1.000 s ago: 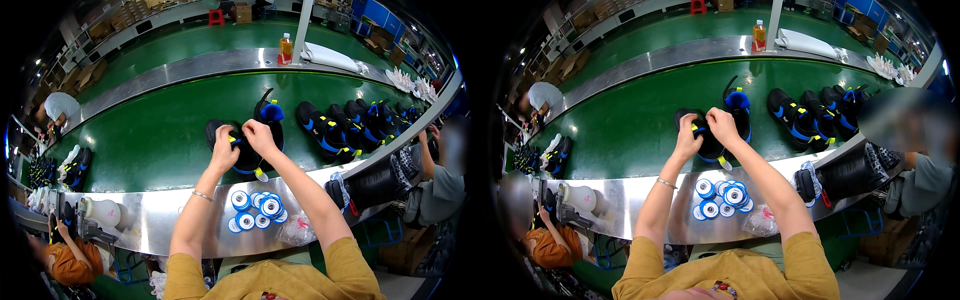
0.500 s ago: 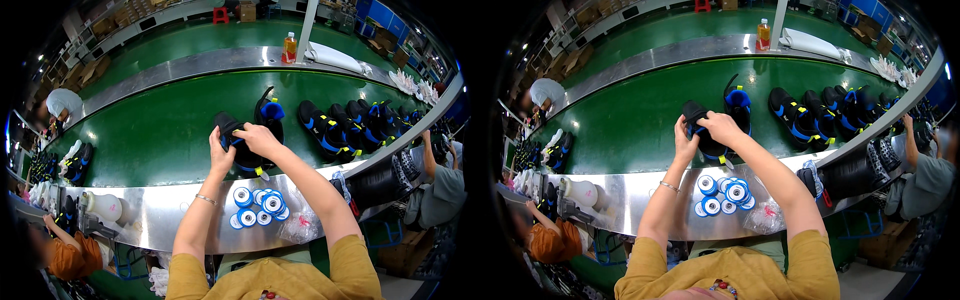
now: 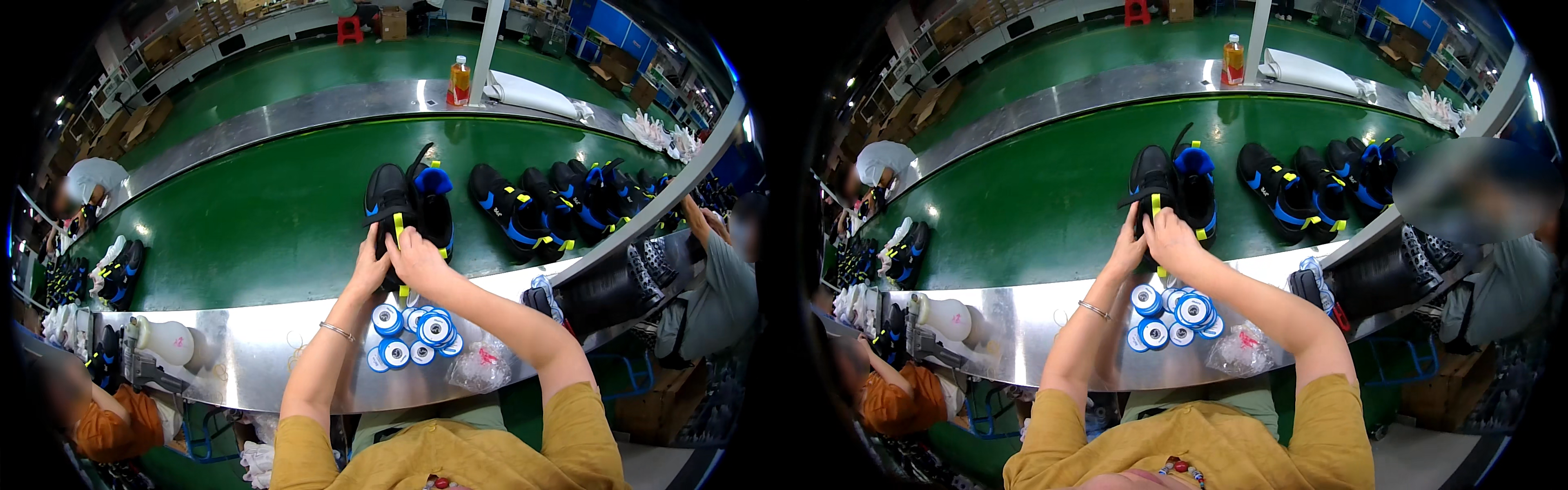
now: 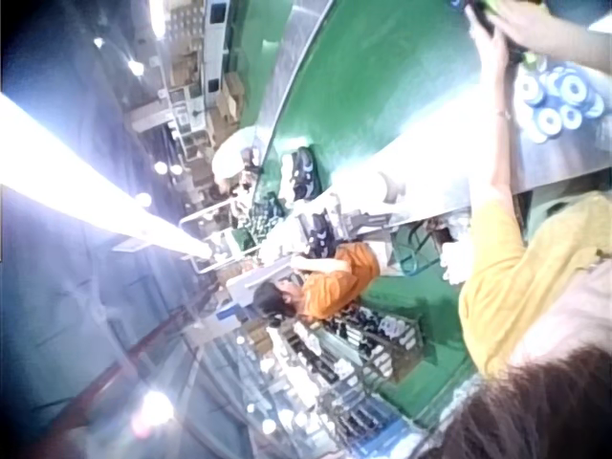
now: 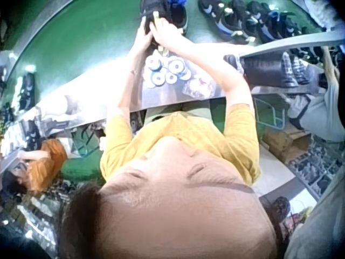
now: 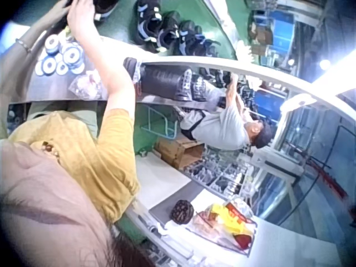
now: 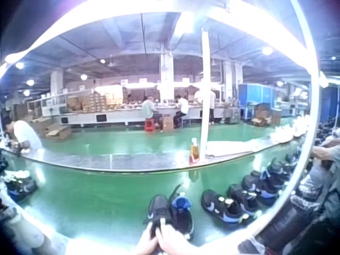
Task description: The person repeatedly picks small circular tags from a pile on the table, attaches each to a shoe on the conveyor belt, and moves the shoes forward. The person handles multiple shoes and tags throughout the clip.
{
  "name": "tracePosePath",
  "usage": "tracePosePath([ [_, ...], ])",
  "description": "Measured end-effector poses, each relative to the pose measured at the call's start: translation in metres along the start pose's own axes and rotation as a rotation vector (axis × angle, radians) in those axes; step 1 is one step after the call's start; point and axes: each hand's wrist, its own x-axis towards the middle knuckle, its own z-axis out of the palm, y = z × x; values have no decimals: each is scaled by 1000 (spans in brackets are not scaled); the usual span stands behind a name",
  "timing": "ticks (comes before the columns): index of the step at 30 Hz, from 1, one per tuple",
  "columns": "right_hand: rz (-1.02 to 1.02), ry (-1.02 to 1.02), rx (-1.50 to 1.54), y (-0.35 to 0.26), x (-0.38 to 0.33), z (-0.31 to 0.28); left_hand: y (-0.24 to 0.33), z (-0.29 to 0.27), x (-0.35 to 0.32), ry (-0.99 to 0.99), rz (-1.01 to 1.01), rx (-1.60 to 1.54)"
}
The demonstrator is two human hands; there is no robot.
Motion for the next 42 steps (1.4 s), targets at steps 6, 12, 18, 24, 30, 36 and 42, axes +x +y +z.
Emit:
tracePosePath([
  [6, 92, -202, 560, 27, -11, -71, 29, -11, -5, 155, -14, 67],
  [12, 291, 74, 535, 56, 20, -23, 40, -7, -7, 193, 75, 250],
  [18, 221, 55, 545, 44, 26, -4, 54, -11, -17, 232, 117, 544],
  [24, 41, 14, 394, 35, 28, -15, 55, -5, -22, 329, 145, 433],
  [30, -49, -73, 274, 28, 32, -15, 55, -9, -27, 354, 163, 314],
  [36, -83, -51, 308, 29, 33, -12, 48, -11, -30, 327, 155, 371],
  [42, -59, -30, 394, 28, 31, -9, 42, -11, -35, 347, 186, 464],
])
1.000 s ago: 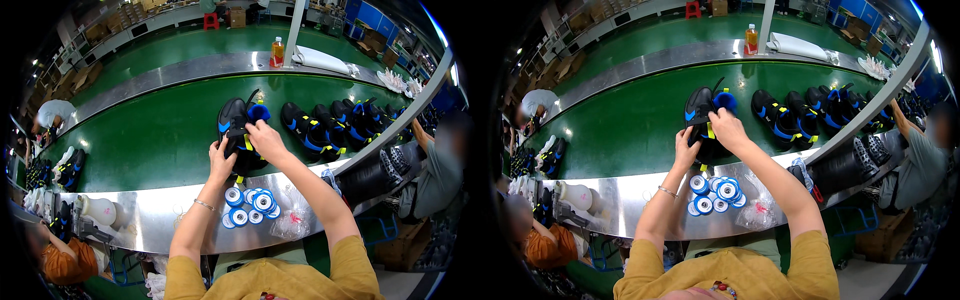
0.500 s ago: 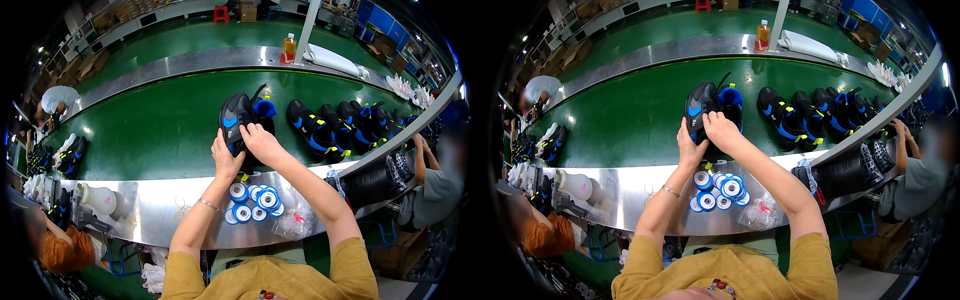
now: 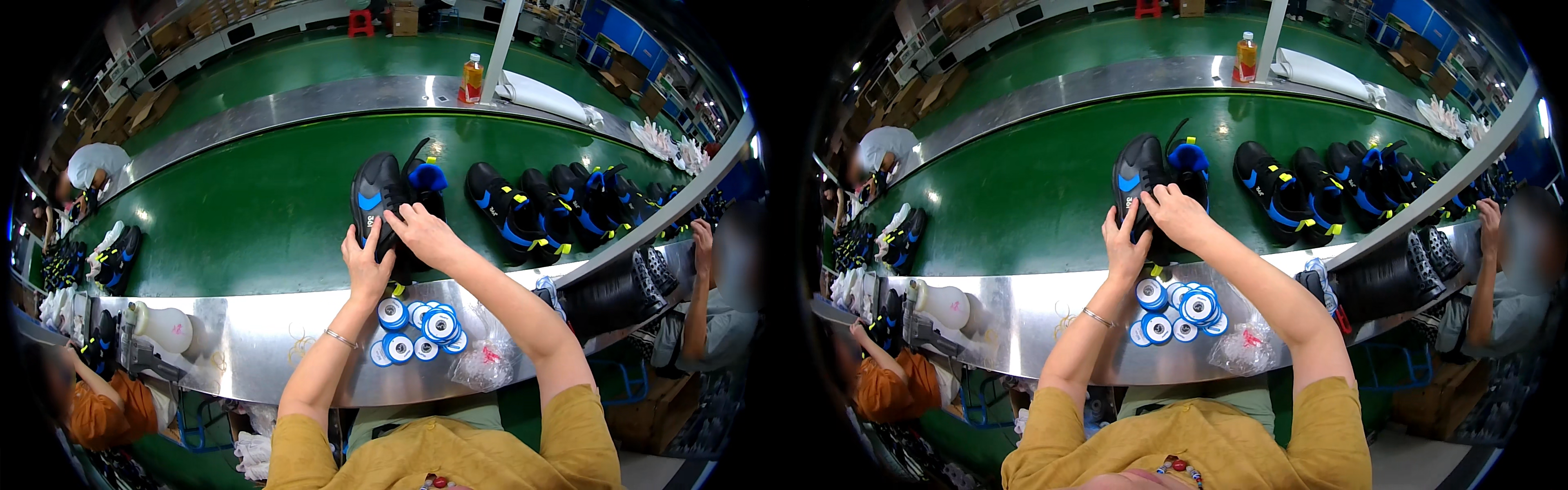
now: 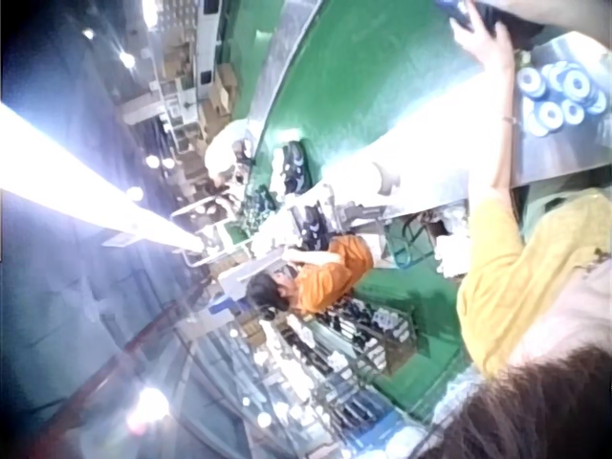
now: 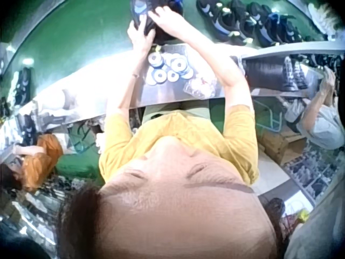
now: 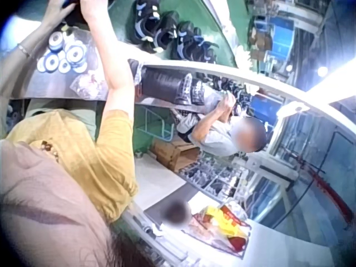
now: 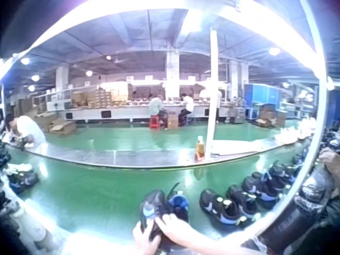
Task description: The person repeatedly picks small circular tags from a pile on the table, attaches each to a shoe on the conveyor belt, and moves the shoes forward. The person handles multiple shoes and tags throughout the clip.
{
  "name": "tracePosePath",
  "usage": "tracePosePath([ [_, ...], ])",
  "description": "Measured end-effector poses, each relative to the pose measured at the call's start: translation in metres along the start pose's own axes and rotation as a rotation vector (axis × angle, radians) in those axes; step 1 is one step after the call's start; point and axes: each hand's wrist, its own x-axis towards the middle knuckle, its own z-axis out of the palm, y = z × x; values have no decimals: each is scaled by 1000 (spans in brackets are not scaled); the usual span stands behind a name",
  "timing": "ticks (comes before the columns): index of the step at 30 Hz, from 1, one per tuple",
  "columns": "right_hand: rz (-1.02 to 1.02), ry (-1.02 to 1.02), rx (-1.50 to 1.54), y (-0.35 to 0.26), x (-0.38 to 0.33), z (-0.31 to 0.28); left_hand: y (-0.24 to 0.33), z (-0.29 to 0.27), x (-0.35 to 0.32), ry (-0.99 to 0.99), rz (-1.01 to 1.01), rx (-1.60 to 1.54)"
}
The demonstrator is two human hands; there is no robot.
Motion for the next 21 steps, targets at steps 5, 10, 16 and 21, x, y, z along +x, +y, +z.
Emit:
tracePosePath([
  [5, 172, 151, 226, 9, -8, -10, -13, -7, 11, 45, -50, -46],
  [10, 184, -9, 111, 15, -53, 10, -53, -43, 52, -49, -375, -175],
  [16, 152, 130, 444, 11, -43, -1, -36, -48, 73, 269, 119, 231],
  [21, 703, 421, 509, 52, -18, 47, 34, 1, 77, -179, -150, -163],
])
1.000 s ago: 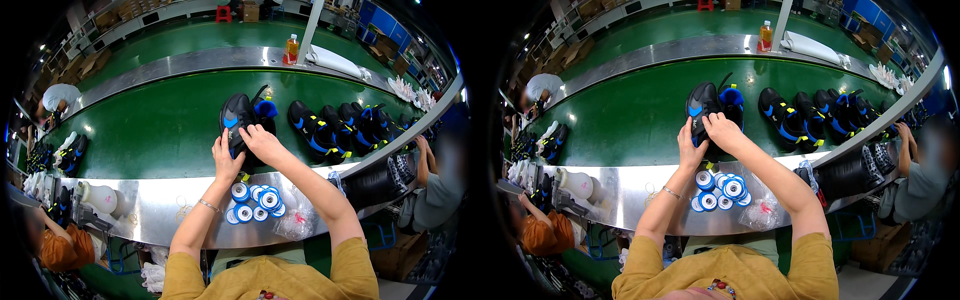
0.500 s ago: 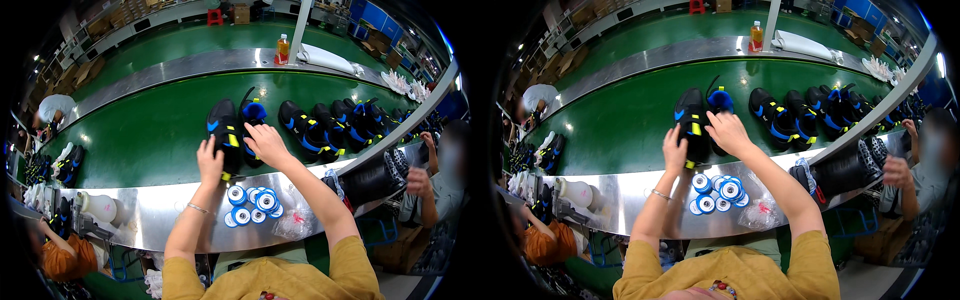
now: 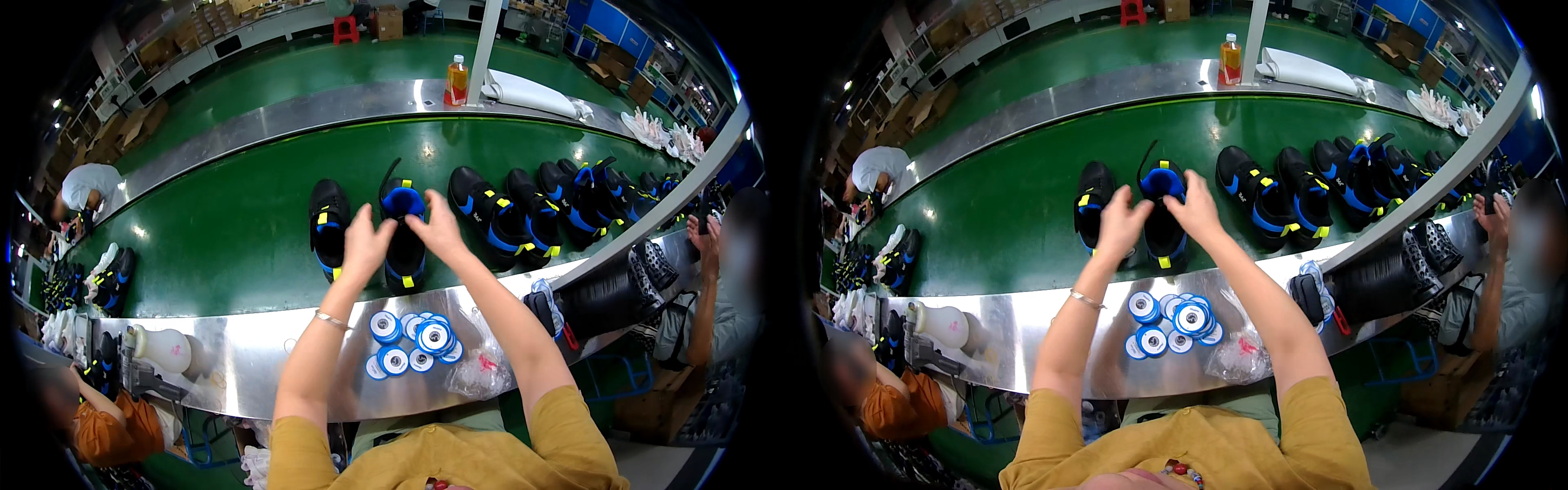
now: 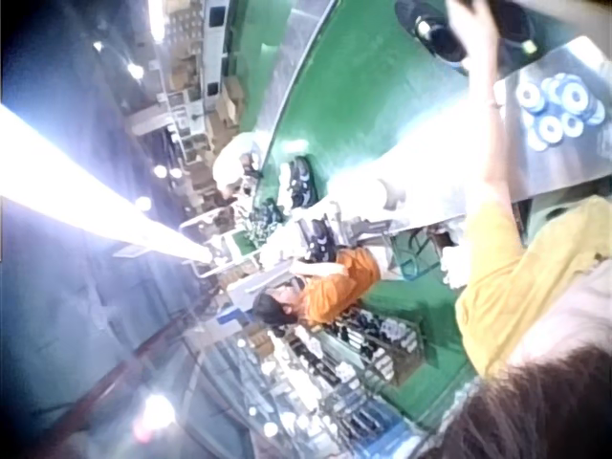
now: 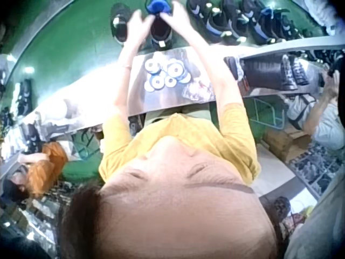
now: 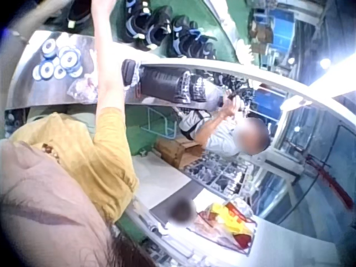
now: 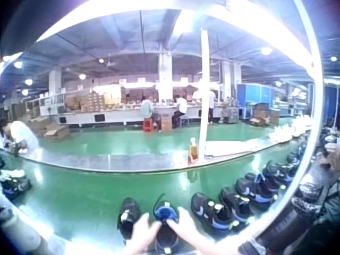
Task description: The person repeatedly picks small circular tags from a pile on the table, attaches each to a shoe on the conveyor belt, and moves the shoes forward. The person handles multiple shoes and tags throughout the clip.
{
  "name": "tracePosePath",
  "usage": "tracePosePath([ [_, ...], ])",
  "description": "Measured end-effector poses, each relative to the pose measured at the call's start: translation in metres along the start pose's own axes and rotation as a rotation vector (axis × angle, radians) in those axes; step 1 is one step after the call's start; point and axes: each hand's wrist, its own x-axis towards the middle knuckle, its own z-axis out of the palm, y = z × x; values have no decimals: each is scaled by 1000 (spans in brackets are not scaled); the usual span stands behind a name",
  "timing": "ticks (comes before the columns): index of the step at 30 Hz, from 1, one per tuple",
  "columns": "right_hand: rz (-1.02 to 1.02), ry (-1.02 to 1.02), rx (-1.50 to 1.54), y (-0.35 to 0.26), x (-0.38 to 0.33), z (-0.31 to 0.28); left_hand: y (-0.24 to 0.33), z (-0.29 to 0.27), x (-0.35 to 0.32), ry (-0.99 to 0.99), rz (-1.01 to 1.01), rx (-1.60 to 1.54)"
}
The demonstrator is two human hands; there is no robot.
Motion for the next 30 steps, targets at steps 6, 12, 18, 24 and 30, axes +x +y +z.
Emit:
tracePosePath([
  [6, 125, -179, 372, -1, 8, -3, -49, 24, 9, -45, -142, -338],
  [12, 109, -458, 248, 2, 20, -14, -48, 24, 0, -56, -138, -279],
  [18, -132, -379, -225, -56, 17, -8, -36, 26, -4, -6, -27, -153],
  [24, -279, -454, -155, -30, 24, -9, -32, 15, -15, 139, 58, -122],
  [30, -311, -487, -190, -31, 22, -3, -34, 12, -17, 50, 350, 230],
])
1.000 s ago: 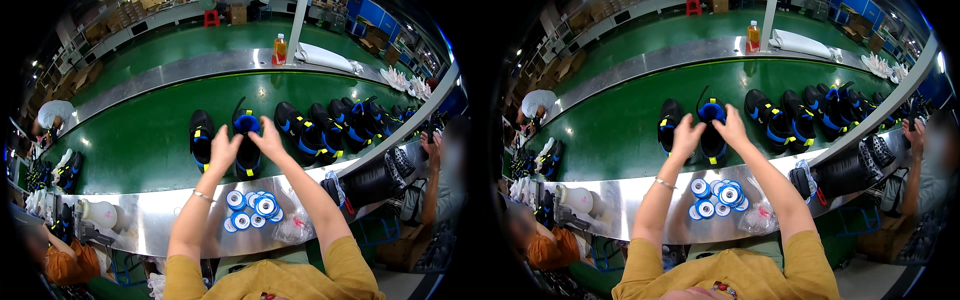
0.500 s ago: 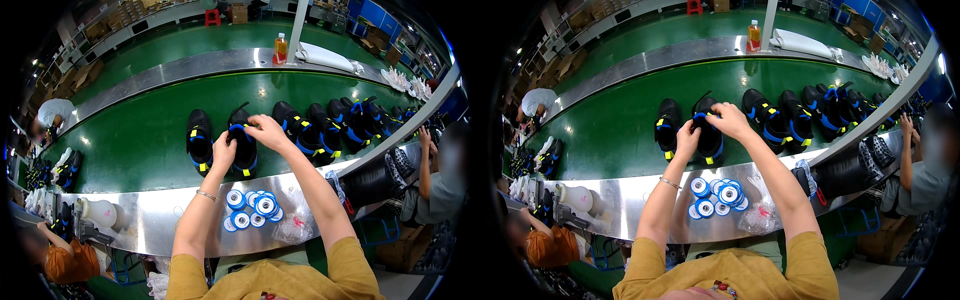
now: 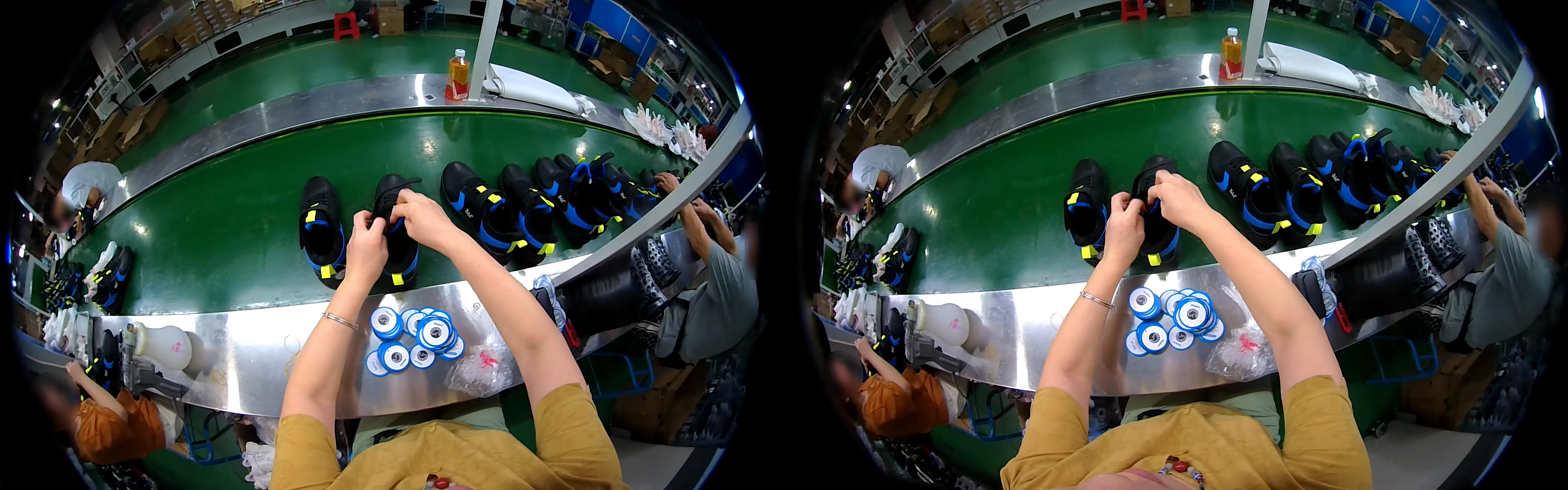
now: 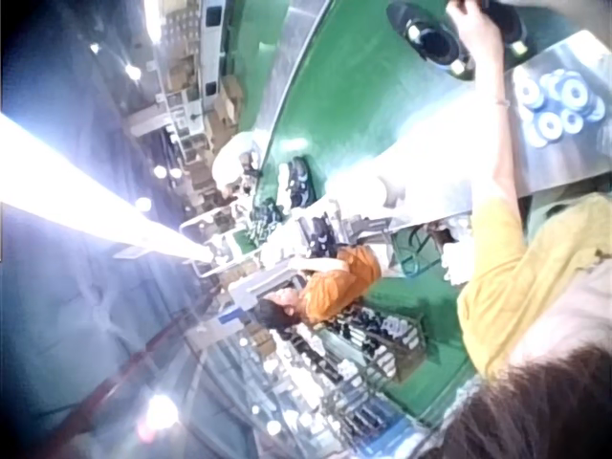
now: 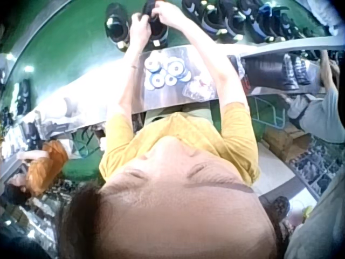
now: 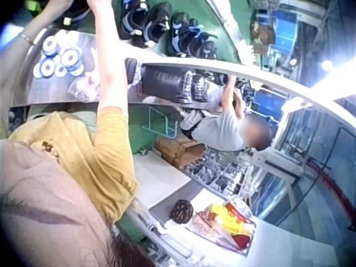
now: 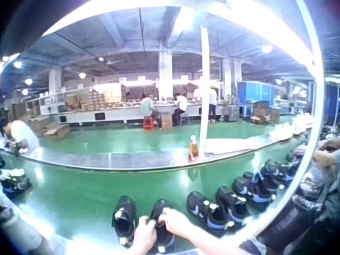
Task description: The person repeatedly picks small circular tags from a pile on the table, attaches each to a shoe on the conveyor belt, and moves the shoes forward. The person handles multiple shoes and tags throughout the clip.
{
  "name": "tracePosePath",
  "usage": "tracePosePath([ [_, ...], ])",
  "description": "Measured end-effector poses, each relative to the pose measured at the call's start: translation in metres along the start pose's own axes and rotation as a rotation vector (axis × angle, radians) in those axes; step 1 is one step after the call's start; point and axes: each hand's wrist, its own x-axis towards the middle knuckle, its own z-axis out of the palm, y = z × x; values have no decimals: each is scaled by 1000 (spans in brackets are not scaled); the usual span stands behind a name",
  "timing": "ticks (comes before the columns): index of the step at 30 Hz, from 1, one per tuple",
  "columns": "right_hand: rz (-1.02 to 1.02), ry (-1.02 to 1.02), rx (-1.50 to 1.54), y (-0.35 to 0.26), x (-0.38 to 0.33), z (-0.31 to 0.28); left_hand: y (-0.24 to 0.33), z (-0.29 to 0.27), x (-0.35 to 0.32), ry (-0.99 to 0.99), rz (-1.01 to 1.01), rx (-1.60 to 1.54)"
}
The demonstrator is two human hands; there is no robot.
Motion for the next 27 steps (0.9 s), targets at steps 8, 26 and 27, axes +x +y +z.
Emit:
tracePosePath([
  [8, -56, 186, 53, -9, 0, 8, -6, 0, -13, 9, -87, -230],
  [26, 740, 402, 820, -2, -17, -15, 9, -13, 8, -100, 55, 266],
  [27, 719, 367, 897, -7, -14, -18, 6, -14, 4, -64, 73, 257],
])
